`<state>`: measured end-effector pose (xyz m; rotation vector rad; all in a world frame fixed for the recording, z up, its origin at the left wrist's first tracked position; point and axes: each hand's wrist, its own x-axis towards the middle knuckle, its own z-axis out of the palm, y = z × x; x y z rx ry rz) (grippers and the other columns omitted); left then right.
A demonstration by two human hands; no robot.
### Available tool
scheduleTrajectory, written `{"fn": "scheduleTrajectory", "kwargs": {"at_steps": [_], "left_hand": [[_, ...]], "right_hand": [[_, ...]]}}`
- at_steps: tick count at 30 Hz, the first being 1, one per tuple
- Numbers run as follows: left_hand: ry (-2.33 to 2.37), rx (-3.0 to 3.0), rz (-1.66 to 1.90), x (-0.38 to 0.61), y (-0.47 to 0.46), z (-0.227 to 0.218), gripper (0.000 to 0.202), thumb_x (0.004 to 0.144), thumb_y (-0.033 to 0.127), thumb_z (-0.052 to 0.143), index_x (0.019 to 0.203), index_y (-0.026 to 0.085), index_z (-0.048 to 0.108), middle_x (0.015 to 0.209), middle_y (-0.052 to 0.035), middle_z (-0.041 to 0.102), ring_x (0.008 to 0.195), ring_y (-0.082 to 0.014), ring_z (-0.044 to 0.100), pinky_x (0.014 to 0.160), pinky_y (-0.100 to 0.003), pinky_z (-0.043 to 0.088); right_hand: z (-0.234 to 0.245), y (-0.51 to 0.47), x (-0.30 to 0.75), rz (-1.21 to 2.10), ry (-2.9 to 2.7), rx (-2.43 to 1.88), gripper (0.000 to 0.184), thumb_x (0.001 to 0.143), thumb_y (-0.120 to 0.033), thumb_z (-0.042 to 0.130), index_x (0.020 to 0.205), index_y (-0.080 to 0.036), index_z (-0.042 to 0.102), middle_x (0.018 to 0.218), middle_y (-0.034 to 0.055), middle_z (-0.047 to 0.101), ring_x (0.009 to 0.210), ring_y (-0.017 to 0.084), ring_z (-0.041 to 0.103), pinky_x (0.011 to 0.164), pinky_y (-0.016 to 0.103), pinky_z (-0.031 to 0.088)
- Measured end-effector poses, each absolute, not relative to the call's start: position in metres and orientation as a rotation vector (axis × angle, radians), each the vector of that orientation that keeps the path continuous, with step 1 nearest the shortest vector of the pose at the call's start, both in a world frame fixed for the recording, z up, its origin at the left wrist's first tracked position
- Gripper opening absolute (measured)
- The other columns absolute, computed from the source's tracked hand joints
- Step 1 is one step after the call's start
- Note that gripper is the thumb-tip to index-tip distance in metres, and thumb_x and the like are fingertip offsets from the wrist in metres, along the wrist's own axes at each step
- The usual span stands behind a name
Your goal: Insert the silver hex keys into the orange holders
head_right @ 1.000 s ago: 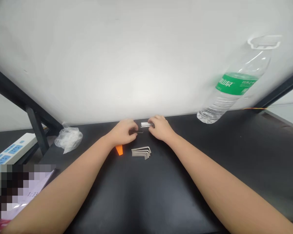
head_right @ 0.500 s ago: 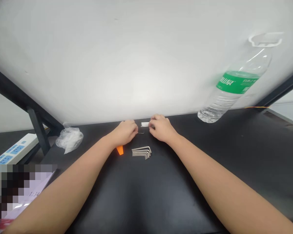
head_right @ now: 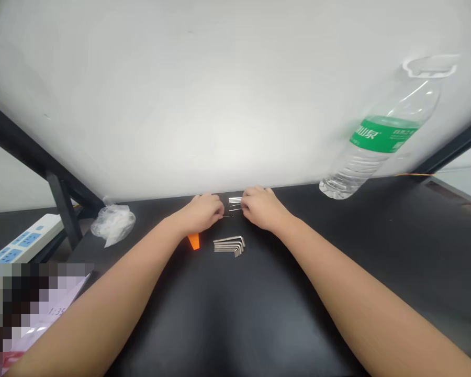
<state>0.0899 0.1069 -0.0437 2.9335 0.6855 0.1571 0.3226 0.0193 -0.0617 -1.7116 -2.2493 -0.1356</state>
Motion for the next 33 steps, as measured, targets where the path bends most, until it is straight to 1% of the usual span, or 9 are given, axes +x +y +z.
{"fn": "scheduleTrajectory", "kwargs": {"at_steps": [4,7,12,16,23,29,33], "left_hand": [[0.694,2.946,0.108,0.090,0.103,-0.040,0.021,0.097,0.023,0.048,0.089,0.023,0.067,0.102,-0.0078,0.068,0.102,-0.0263,0.059,0.080,-0.037,0.044],[0.709,2.976,0.115,0.092,0.098,-0.040,0.020,0.097,0.024,0.048,0.087,0.021,0.066,0.102,-0.0097,0.068,0.101,-0.0269,0.059,0.080,-0.038,0.045],[0.766,3.006,0.120,0.095,0.094,-0.042,0.017,0.096,0.025,0.050,0.087,0.019,0.064,0.105,-0.0123,0.067,0.103,-0.0285,0.058,0.081,-0.039,0.046],[0.784,3.017,0.092,0.096,0.093,-0.040,0.018,0.095,0.025,0.049,0.087,0.019,0.064,0.107,-0.0125,0.067,0.104,-0.0287,0.058,0.083,-0.040,0.047],[0.822,3.033,0.042,0.097,0.092,-0.038,0.017,0.095,0.024,0.049,0.087,0.019,0.064,0.107,-0.0115,0.067,0.107,-0.0288,0.058,0.084,-0.039,0.048],[0.814,3.025,0.044,0.098,0.092,-0.040,0.017,0.093,0.023,0.049,0.087,0.020,0.064,0.102,-0.0103,0.067,0.102,-0.0280,0.057,0.079,-0.039,0.047],[0.817,3.019,0.048,0.097,0.092,-0.040,0.017,0.093,0.022,0.048,0.087,0.019,0.064,0.101,-0.0105,0.067,0.102,-0.0275,0.057,0.081,-0.039,0.047]], "right_hand": [[-0.055,0.018,0.320,-0.037,-2.278,-1.743,0.008,0.085,-0.018,0.064,0.079,-0.022,0.067,0.097,0.0078,0.070,0.093,0.027,0.062,0.078,0.039,0.042],[-0.054,0.019,0.317,-0.026,-2.262,-1.756,0.008,0.082,-0.017,0.065,0.076,-0.022,0.065,0.092,0.0074,0.069,0.088,0.025,0.063,0.076,0.037,0.043],[-0.054,0.023,0.313,-0.117,-2.269,-1.731,0.011,0.082,-0.013,0.063,0.076,-0.022,0.065,0.086,0.0088,0.069,0.083,0.025,0.063,0.076,0.037,0.046],[-0.054,0.026,0.313,-0.160,-2.293,-1.716,0.013,0.084,-0.011,0.061,0.078,-0.021,0.066,0.081,0.0086,0.070,0.084,0.026,0.063,0.079,0.036,0.047],[-0.058,0.028,0.319,-0.125,-2.241,-1.664,0.016,0.086,-0.008,0.057,0.089,-0.019,0.069,0.086,0.0076,0.071,0.087,0.024,0.062,0.082,0.034,0.047],[-0.062,0.028,0.329,-0.103,-2.242,-1.569,0.020,0.085,-0.008,0.057,0.091,-0.019,0.072,0.088,0.0077,0.070,0.087,0.024,0.062,0.082,0.035,0.048],[-0.064,0.029,0.334,-0.116,-2.257,-1.539,0.022,0.085,-0.009,0.058,0.095,-0.019,0.074,0.092,0.0089,0.071,0.090,0.025,0.063,0.085,0.037,0.049]]}}
